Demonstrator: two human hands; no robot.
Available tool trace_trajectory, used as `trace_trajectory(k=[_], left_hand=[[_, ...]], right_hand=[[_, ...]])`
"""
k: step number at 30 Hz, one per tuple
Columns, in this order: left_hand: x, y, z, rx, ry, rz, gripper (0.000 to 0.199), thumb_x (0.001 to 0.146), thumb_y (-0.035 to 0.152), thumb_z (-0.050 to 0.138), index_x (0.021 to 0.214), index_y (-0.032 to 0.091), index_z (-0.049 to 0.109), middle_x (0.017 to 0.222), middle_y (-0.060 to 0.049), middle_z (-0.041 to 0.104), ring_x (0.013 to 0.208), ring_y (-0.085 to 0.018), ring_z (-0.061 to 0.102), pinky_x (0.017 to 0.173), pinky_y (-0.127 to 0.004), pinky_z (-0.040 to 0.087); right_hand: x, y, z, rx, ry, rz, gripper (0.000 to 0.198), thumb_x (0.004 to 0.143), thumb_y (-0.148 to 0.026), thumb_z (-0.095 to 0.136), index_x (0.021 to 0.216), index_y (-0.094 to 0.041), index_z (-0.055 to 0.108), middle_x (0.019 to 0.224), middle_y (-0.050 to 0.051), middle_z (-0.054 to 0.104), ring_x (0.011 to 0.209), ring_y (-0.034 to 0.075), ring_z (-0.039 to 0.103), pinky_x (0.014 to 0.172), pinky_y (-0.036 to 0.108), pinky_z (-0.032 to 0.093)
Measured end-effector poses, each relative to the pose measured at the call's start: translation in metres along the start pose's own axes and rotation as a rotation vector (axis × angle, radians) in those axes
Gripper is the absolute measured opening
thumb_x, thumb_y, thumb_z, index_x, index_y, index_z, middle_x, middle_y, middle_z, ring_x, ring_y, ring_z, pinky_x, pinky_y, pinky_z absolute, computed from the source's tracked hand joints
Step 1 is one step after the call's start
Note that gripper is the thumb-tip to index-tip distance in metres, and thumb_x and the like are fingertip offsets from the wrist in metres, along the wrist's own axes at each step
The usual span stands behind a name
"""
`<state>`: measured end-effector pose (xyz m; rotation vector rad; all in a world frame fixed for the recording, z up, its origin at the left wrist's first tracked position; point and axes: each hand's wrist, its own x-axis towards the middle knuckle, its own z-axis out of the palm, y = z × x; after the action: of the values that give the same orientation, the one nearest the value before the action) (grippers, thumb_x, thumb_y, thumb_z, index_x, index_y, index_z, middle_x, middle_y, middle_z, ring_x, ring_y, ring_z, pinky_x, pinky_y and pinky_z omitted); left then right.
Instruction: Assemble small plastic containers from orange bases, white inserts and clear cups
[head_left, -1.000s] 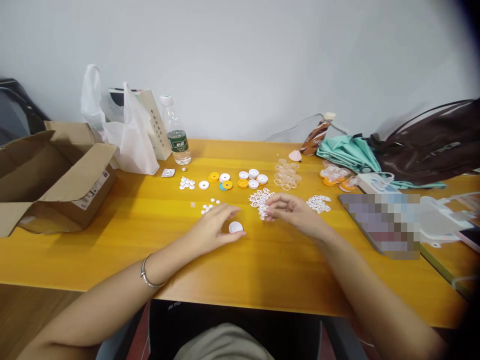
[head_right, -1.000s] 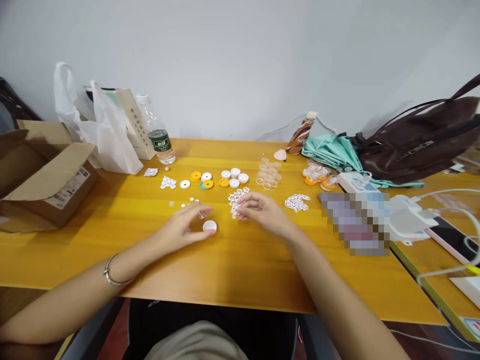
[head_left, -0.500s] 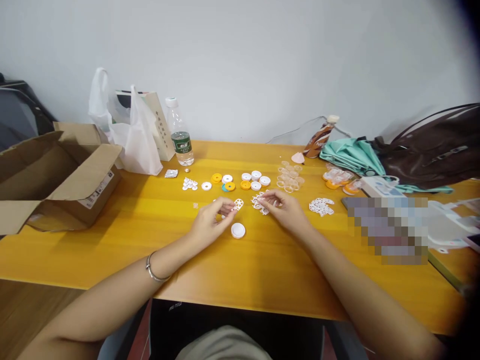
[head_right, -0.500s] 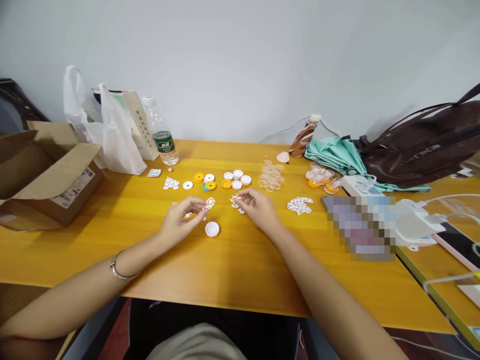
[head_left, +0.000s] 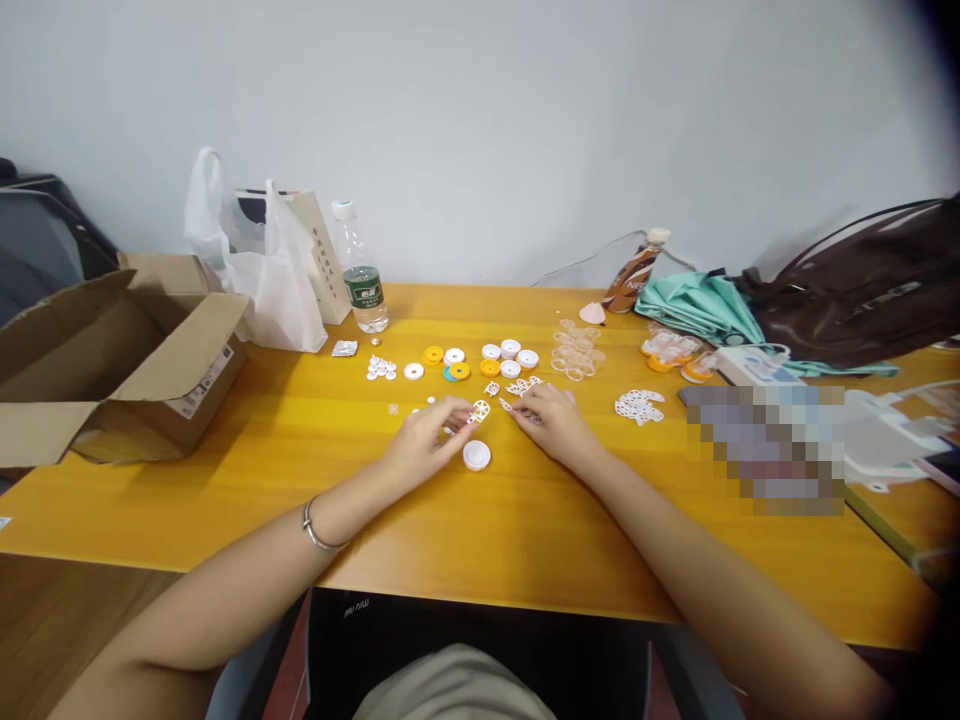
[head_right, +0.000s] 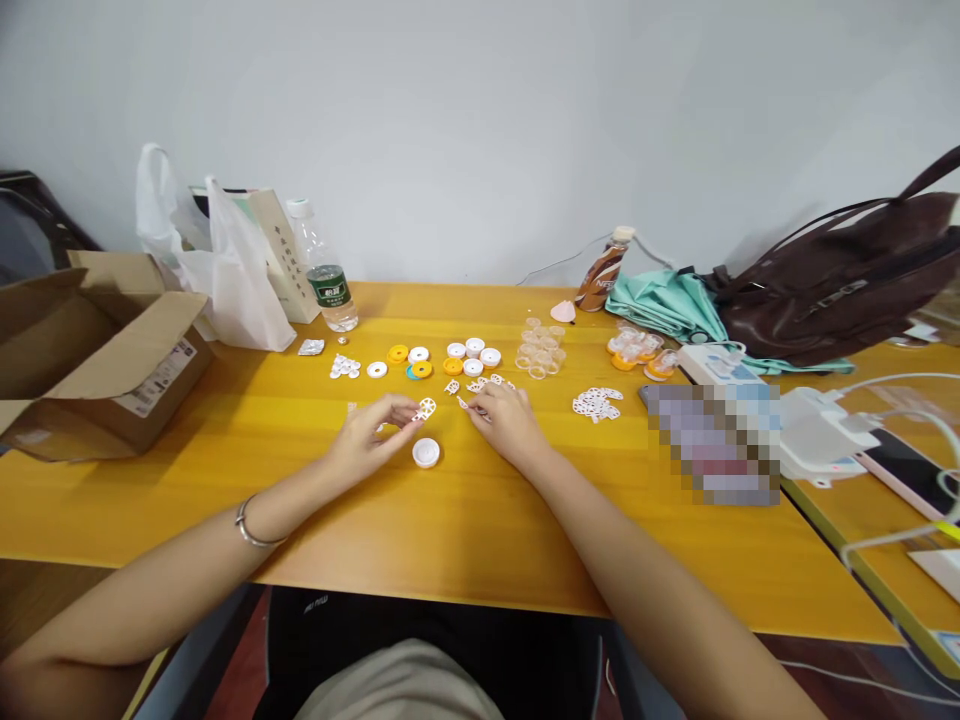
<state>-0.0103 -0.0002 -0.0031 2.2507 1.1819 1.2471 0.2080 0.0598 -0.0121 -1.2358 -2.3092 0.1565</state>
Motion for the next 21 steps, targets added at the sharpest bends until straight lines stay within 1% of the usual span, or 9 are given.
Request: trace_trajectory(k=[4, 6, 8, 11, 13, 15, 18, 21], left_hand=[[0.000, -0.002, -0.001, 0.004, -0.003, 0.001, 0.018, 0.084, 0.026, 0.054, 0.100, 0.018, 0.054, 0.085, -0.004, 0.067, 0.076, -0.012, 0.065, 0.070, -0.024, 0.054], [0.000, -0.002, -0.002, 0.009, -0.011, 0.006, 0.019, 0.084, 0.026, 0.054, 0.101, 0.018, 0.054, 0.086, -0.004, 0.067, 0.077, -0.012, 0.065, 0.071, -0.024, 0.054], [0.001, -0.001, -0.002, 0.014, -0.019, 0.003, 0.019, 0.084, 0.026, 0.053, 0.102, 0.018, 0.053, 0.085, -0.004, 0.067, 0.077, -0.012, 0.065, 0.070, -0.023, 0.054], [0.001, -0.001, -0.002, 0.004, -0.033, -0.004, 0.021, 0.085, 0.026, 0.052, 0.103, 0.018, 0.053, 0.083, -0.003, 0.067, 0.077, -0.013, 0.065, 0.069, -0.023, 0.054], [0.001, -0.001, -0.002, -0.011, -0.041, -0.002, 0.021, 0.085, 0.026, 0.051, 0.105, 0.018, 0.053, 0.083, -0.003, 0.066, 0.077, -0.012, 0.065, 0.071, -0.024, 0.054], [0.001, -0.001, -0.002, -0.019, -0.046, 0.002, 0.022, 0.085, 0.025, 0.051, 0.106, 0.018, 0.053, 0.085, -0.004, 0.066, 0.079, -0.012, 0.064, 0.072, -0.024, 0.053], [0.002, -0.001, -0.003, -0.010, -0.050, 0.013, 0.022, 0.086, 0.023, 0.050, 0.107, 0.017, 0.053, 0.087, -0.005, 0.066, 0.079, -0.013, 0.064, 0.071, -0.024, 0.053], [0.002, 0.000, -0.004, -0.013, -0.055, 0.023, 0.025, 0.086, 0.023, 0.049, 0.110, 0.017, 0.051, 0.086, -0.005, 0.066, 0.078, -0.013, 0.064, 0.071, -0.025, 0.053]], right_hand=[[-0.001, -0.006, -0.008, 0.245, 0.081, 0.031, 0.012, 0.078, -0.024, 0.055, 0.072, -0.018, 0.064, 0.072, 0.004, 0.058, 0.069, 0.016, 0.053, 0.064, 0.029, 0.040], [-0.002, -0.011, -0.012, 0.346, 0.100, 0.081, 0.010, 0.076, -0.025, 0.056, 0.072, -0.018, 0.062, 0.071, 0.003, 0.057, 0.064, 0.015, 0.051, 0.061, 0.028, 0.040], [-0.001, -0.013, -0.016, 0.425, 0.091, 0.148, 0.008, 0.073, -0.025, 0.058, 0.071, -0.018, 0.060, 0.070, 0.002, 0.057, 0.061, 0.013, 0.050, 0.060, 0.027, 0.040], [0.000, -0.012, -0.015, 0.587, 0.087, 0.245, 0.007, 0.070, -0.024, 0.058, 0.068, -0.019, 0.053, 0.075, 0.001, 0.060, 0.066, 0.013, 0.053, 0.063, 0.027, 0.042], [0.000, -0.011, -0.013, 0.758, 0.078, 0.294, 0.012, 0.070, -0.024, 0.057, 0.067, -0.019, 0.046, 0.082, 0.003, 0.063, 0.072, 0.014, 0.057, 0.067, 0.028, 0.044], [0.000, -0.012, -0.013, 0.924, 0.038, 0.325, 0.016, 0.070, -0.026, 0.058, 0.068, -0.020, 0.043, 0.085, 0.003, 0.065, 0.074, 0.013, 0.059, 0.069, 0.029, 0.045], [-0.001, -0.017, -0.016, 1.078, -0.018, 0.345, 0.020, 0.071, -0.029, 0.062, 0.077, -0.020, 0.045, 0.084, 0.003, 0.068, 0.069, 0.012, 0.061, 0.070, 0.030, 0.046], [-0.003, -0.023, -0.020, 1.192, -0.060, 0.347, 0.028, 0.074, -0.032, 0.063, 0.097, -0.022, 0.052, 0.091, 0.003, 0.070, 0.077, 0.013, 0.064, 0.076, 0.031, 0.048]])
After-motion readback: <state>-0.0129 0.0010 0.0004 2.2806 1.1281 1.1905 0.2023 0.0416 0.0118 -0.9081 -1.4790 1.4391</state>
